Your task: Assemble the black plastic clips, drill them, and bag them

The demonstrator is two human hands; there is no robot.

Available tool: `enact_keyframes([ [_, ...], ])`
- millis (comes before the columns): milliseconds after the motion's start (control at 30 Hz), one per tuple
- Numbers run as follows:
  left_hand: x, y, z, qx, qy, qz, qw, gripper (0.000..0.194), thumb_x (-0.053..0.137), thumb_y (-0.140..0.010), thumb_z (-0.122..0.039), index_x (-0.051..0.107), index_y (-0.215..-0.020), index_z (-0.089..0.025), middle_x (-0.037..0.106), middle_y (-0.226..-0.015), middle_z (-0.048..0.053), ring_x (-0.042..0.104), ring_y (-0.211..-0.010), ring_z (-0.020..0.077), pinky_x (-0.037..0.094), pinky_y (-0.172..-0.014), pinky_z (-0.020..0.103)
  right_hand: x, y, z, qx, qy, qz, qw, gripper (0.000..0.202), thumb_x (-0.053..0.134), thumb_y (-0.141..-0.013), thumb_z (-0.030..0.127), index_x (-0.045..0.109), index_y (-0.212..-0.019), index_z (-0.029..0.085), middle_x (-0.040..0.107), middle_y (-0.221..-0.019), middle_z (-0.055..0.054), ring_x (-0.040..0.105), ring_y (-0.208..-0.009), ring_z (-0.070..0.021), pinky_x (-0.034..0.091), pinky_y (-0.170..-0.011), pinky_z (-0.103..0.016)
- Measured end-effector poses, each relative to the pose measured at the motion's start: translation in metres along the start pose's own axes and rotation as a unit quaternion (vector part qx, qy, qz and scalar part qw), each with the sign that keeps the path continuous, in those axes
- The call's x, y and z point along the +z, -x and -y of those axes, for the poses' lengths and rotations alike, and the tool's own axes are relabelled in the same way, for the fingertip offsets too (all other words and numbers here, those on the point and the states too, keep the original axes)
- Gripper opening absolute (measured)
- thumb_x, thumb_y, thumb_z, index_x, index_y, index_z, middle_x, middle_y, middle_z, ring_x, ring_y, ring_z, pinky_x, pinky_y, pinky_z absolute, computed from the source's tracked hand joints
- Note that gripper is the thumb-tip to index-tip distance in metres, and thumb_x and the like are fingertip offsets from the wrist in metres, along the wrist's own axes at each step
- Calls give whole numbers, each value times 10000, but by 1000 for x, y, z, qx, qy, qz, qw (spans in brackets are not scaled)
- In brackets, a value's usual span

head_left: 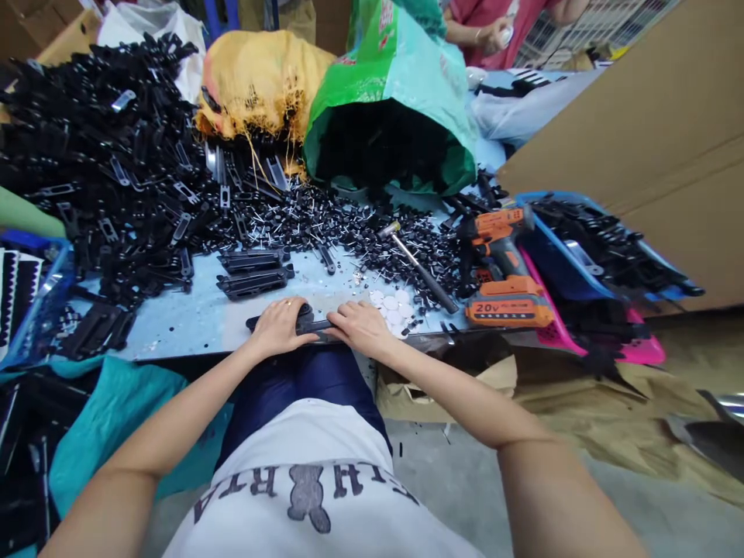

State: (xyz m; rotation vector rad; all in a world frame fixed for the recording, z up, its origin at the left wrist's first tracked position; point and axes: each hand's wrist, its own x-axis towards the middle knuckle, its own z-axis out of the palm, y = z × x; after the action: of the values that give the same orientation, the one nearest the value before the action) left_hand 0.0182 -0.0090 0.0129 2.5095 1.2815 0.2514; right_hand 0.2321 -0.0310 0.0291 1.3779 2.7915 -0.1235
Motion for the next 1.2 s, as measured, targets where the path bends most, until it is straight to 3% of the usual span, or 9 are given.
enact_keyframes([
  [233,5,9,4,-8,26,-50,998,499,534,-758,-600,493,-1027,-182,599,-955,57,589,-870,198,430,-739,291,-24,-8,2,-38,34,-34,998,383,304,-943,429,588,-928,171,584,-844,-84,490,-830,-202,242,-727,-329],
  [367,2,2,0,13,10,4,1000,545,525,-736,-646,504,-1024,-183,598,-918,53,573,-875,209,427,-722,294,-11,-7,-15,-54,6,-24,998,401,340,-925,470,604,-909,169,596,-818,-64,498,-805,-184,250,-782,-325],
  [467,-4,-32,-2,39,-14,-11,999,459,448,-850,-521,465,-1149,-173,563,-1093,94,510,-1032,225,404,-822,323,10,0,-27,-30,-30,-44,998,407,358,-916,483,613,-950,166,606,-863,-62,505,-848,-175,255,-829,-318],
  [567,-11,-91,4,-45,-90,-76,992,294,334,-917,-219,491,-1144,-118,552,-1113,147,482,-1050,244,378,-830,354,26,13,-34,3,-52,-66,996,389,400,-900,489,616,-984,177,602,-936,-71,499,-897,-173,266,-848,-317],
  [667,-13,-144,14,-72,-142,-48,986,284,324,-868,-67,569,-1010,-69,582,-1044,183,489,-1012,266,370,-793,366,27,19,-39,40,-60,-58,996,379,404,-896,493,617,-977,189,599,-940,-67,499,-902,-178,297,-828,-309],
  [733,-11,-161,18,-49,-144,-24,988,273,336,-857,-49,590,-957,-50,594,-1011,195,501,-980,263,369,-772,357,21,13,-46,92,-48,-59,993,369,372,-919,458,605,-1001,184,595,-956,-77,495,-914,-187,321,-800,-297],
  [867,-4,-150,21,-13,-154,-18,988,284,316,-877,-73,563,-1013,-35,590,-999,209,501,-960,263,360,-765,367,10,-22,-70,225,36,-62,972,283,383,-927,309,572,-1052,140,571,-1007,-135,463,-951,-235,346,-749,-315],
  [1033,-9,-124,17,42,-167,4,985,234,360,-880,-99,589,-927,-101,605,-944,135,492,-972,239,337,-837,384,10,-51,-86,205,88,-16,975,227,383,-899,190,589,-930,99,578,-967,-169,466,-952,-254,346,-747,-332],
  [1200,-25,-100,15,37,-127,-25,991,245,366,-888,-133,608,-924,-115,568,-931,114,508,-919,209,376,-791,335,10,-34,-79,222,45,-31,973,236,388,-907,220,572,-1008,112,575,-968,-140,531,-877,-219,380,-731,-313],
])
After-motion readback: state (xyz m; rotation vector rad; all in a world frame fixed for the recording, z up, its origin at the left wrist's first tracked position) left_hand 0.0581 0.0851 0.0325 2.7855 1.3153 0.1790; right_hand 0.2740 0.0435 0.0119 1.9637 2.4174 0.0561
